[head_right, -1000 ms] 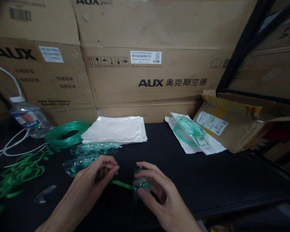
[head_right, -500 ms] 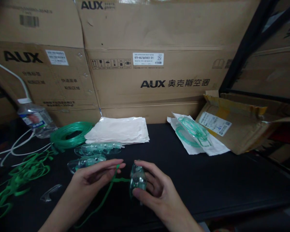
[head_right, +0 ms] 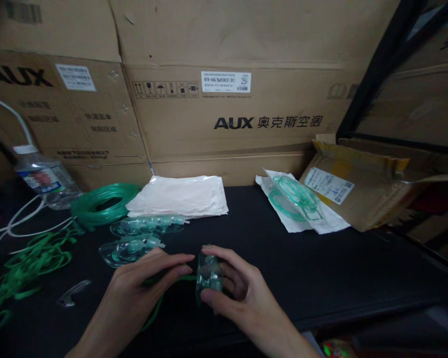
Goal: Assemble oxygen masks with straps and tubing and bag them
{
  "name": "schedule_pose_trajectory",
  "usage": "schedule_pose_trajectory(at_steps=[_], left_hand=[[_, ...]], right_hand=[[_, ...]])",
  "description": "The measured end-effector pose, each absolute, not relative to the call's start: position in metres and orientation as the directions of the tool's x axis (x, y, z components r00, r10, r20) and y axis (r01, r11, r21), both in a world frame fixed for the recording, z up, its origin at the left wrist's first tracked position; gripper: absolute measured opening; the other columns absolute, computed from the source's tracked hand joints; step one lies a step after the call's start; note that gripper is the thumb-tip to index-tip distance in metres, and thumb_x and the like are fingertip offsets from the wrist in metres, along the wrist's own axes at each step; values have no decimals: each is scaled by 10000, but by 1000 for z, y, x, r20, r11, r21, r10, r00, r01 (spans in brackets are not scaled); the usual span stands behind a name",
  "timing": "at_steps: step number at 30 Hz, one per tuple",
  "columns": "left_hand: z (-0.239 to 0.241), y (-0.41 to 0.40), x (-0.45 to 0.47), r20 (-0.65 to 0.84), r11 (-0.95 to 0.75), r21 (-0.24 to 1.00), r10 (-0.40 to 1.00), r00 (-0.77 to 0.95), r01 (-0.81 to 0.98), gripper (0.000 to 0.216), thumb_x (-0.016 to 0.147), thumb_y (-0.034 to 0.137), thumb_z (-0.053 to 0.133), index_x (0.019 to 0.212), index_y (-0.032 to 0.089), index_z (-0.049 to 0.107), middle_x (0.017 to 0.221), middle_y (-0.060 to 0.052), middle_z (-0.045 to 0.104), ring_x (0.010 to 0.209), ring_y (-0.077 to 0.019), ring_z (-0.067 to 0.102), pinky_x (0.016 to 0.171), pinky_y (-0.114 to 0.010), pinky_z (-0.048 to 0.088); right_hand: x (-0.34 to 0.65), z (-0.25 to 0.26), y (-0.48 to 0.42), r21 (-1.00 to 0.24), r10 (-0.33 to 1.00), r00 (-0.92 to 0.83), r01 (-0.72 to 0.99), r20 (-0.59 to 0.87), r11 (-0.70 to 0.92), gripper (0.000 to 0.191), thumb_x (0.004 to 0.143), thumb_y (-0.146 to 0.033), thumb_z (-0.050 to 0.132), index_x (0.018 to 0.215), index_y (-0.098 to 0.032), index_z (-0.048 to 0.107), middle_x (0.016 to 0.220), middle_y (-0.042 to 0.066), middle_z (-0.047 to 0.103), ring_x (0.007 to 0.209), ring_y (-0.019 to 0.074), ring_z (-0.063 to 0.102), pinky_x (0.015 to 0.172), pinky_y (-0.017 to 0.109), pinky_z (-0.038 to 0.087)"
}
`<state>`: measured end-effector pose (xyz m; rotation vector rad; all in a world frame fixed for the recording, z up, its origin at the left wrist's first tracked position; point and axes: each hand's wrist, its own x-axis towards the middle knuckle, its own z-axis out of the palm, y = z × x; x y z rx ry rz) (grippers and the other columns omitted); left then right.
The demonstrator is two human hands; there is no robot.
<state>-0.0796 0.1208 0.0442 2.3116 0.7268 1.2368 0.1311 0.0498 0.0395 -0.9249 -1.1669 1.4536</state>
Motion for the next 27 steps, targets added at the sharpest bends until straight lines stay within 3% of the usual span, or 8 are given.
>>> schedule_pose_trajectory(at_steps=[5,13,27], left_hand=[[47,120,-80,645,-803,541,587,489,251,273,970,87,607,1132,280,710,926,30,735,813,-124,653,784,-252,502],[51,120,-78,651,-835,473,546,528,280,176,920,119,691,1039,236,744,877,6,731,778,-159,628,754,-308,508],[51,118,-78,670,-860,418,509,540,293,169,907,105,697,1003,227,762,852,4,723,751,-159,601,699,-298,512]], right_hand=[[131,39,50,-977,983,-179,-215,36,-3,507,844,-288,821,1305,-329,615,1166,26,717,1200,170,633,966,279,495],[130,32,49,-973,986,-143,-223,87,53,391,815,-256,844,1155,-322,665,1299,27,672,1146,165,654,993,311,509],[131,29,49,-990,988,-105,-100,112,102,362,825,-248,823,1155,-357,720,1449,30,587,1376,240,533,1131,398,435]])
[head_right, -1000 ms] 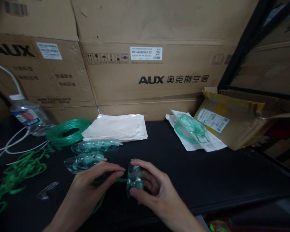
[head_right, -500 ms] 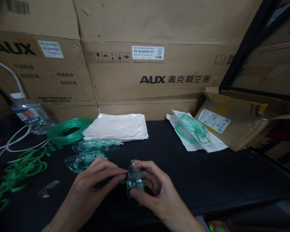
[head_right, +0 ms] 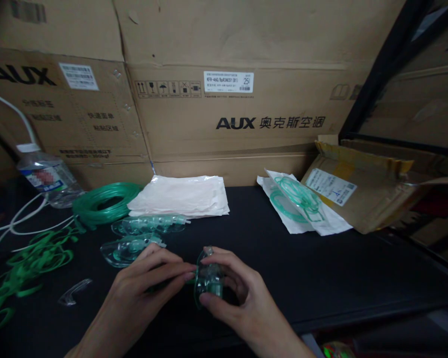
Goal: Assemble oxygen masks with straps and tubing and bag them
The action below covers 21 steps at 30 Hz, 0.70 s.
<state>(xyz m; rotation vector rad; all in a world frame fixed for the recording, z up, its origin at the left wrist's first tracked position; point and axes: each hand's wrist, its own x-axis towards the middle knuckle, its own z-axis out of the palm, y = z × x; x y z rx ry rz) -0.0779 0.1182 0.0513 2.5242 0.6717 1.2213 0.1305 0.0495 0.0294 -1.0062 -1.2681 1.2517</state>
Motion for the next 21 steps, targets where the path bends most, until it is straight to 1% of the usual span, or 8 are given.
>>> schedule_pose_trajectory(at_steps=[5,9,12,16,19,21], left_hand=[[50,118,-78,671,-860,418,509,539,292,160,918,112,683,997,214,777,839,-13,724,746,-164,594,687,-294,516],[50,118,-77,679,-867,399,498,539,298,196,925,113,670,1042,219,786,829,-19,729,729,-159,589,670,-284,514],[51,117,-77,679,-860,414,511,528,299,259,926,110,670,1123,245,772,852,-12,736,729,-155,594,690,-291,510],[50,114,-77,637,-837,471,542,548,280,392,954,74,616,1273,285,703,914,-5,748,755,-155,607,754,-317,497],[48,113,-78,630,-828,503,548,550,248,408,951,74,623,1295,285,689,875,0,750,724,-153,594,718,-300,488],[47,114,-78,630,-818,528,558,540,229,410,937,79,649,1300,265,688,831,0,749,707,-152,585,670,-272,487]], right_hand=[[130,28,48,-990,985,-104,-33,139,136,332,841,-239,797,1148,-351,736,1453,42,556,1372,249,528,1103,387,463],[126,28,50,-983,983,-62,44,173,176,330,838,-182,773,1132,-329,747,1428,51,565,1299,236,588,1094,370,474],[125,29,50,-976,979,-37,84,199,202,344,824,-153,762,1134,-303,748,1415,63,585,1295,240,593,1083,354,490],[125,29,50,-972,976,-43,97,212,216,344,822,-149,753,1139,-282,739,1382,74,620,1296,250,598,1079,363,503],[125,29,50,-978,980,-46,73,193,196,391,822,-155,759,1182,-296,700,1378,66,633,1303,248,597,1069,370,515],[124,29,49,-985,985,-50,35,167,169,414,823,-160,768,1192,-311,655,1370,54,645,1258,233,631,1056,376,526]])
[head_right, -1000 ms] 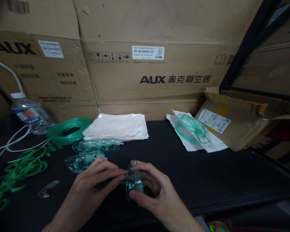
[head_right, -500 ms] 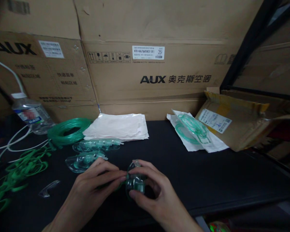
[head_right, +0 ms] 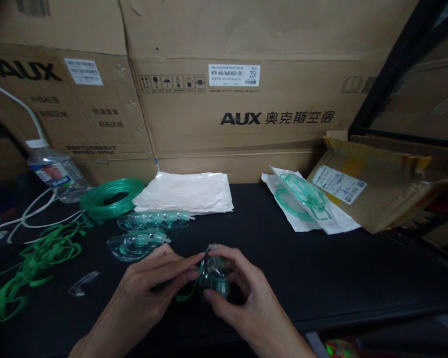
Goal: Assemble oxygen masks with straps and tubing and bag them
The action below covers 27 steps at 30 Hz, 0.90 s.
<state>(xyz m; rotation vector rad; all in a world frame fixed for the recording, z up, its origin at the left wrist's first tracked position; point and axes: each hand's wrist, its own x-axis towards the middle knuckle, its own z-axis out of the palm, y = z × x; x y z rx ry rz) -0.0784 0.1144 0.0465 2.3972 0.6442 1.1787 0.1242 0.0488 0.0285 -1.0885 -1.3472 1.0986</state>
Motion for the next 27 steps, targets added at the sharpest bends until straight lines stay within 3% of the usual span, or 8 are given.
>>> schedule_pose_trajectory(at_steps=[10,16,27], left_hand=[[47,113,-79,520,-710,685,633,574,163,422,870,112,750,1226,338,732,800,25,745,714,-128,621,630,-200,517],[53,110,-76,518,-727,667,610,599,165,424,861,99,744,1230,308,730,882,9,785,762,-152,641,662,-238,531],[56,101,-77,401,-707,626,653,643,328,312,819,118,741,1069,298,691,906,34,700,866,-173,611,780,-291,490]], right_hand=[[125,38,41,-992,984,-133,17,122,126,272,886,-260,746,1136,-286,642,1471,93,586,1397,268,519,1168,480,397],[124,39,41,-972,979,-43,115,202,205,91,936,-328,687,993,-265,720,1531,101,518,1340,286,575,1020,381,545],[123,29,41,-864,918,-16,331,395,378,96,948,-270,682,907,-282,768,1460,70,587,1243,292,649,1061,418,533]])
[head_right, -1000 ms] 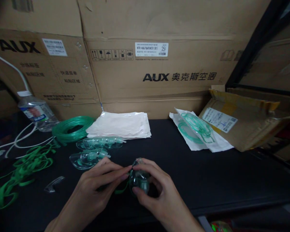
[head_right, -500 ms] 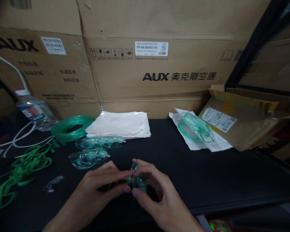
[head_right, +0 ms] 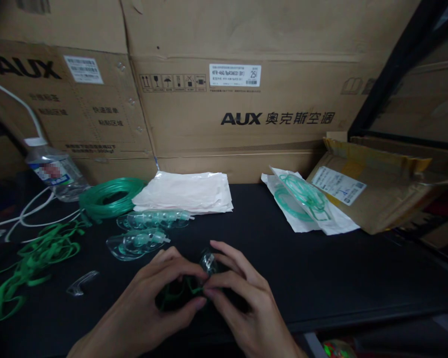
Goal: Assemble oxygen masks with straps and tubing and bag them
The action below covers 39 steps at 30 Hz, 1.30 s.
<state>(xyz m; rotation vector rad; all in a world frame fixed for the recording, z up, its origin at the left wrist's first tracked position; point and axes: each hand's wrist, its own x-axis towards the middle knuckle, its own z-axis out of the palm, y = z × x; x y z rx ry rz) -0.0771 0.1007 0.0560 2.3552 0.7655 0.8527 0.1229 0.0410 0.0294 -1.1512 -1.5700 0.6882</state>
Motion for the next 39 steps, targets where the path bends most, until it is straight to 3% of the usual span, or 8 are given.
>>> schedule_pose_trajectory(at_steps=[5,15,22,28,35,37,39], left_hand=[[56,99,-76,366,-702,603,665,650,379,284,803,102,696,1015,286,655,914,32,660,893,-187,594,845,-338,458],[55,99,-78,399,-665,629,721,567,403,302,750,78,647,986,266,649,917,0,610,879,-196,579,775,-323,473],[60,99,-84,388,-622,662,761,520,417,241,771,98,612,950,259,623,896,10,616,885,-207,576,867,-380,424],[60,100,-87,324,-555,739,789,522,381,255,747,100,615,932,273,647,877,30,638,853,-186,600,798,-327,435],[61,105,-87,162,-338,900,845,510,275,172,752,158,660,893,252,689,859,19,704,865,-187,659,801,-301,473],[62,109,-85,107,-229,959,836,538,166,136,777,188,679,904,233,691,853,4,727,844,-183,668,777,-286,489],[62,113,-85,44,-91,994,812,582,52,136,810,246,703,943,216,696,852,-14,745,793,-170,662,716,-264,492]], right_hand=[[122,29,38,-842,910,-18,372,415,392,119,967,-257,649,906,-279,749,1478,64,577,1321,310,588,1080,439,524],[124,28,39,-891,920,50,272,389,362,117,992,-263,605,922,-273,698,1435,68,598,1355,305,552,1099,498,501],[125,31,42,-941,928,161,50,337,333,103,995,-295,617,919,-287,687,1409,37,624,1297,249,622,1026,343,558],[122,33,41,-940,921,191,20,339,341,115,990,-318,627,902,-266,680,1338,57,668,1252,253,656,1005,345,574],[122,32,38,-941,929,158,21,336,337,114,1013,-294,585,920,-295,652,1316,23,690,1235,220,664,1015,336,563],[124,31,34,-944,941,79,28,329,328,105,1015,-256,574,995,-332,643,1366,10,672,1287,211,628,1061,354,528],[125,31,31,-934,937,-18,73,350,350,275,1018,-185,529,1181,-391,611,1472,13,600,1378,212,546,1112,387,481]])
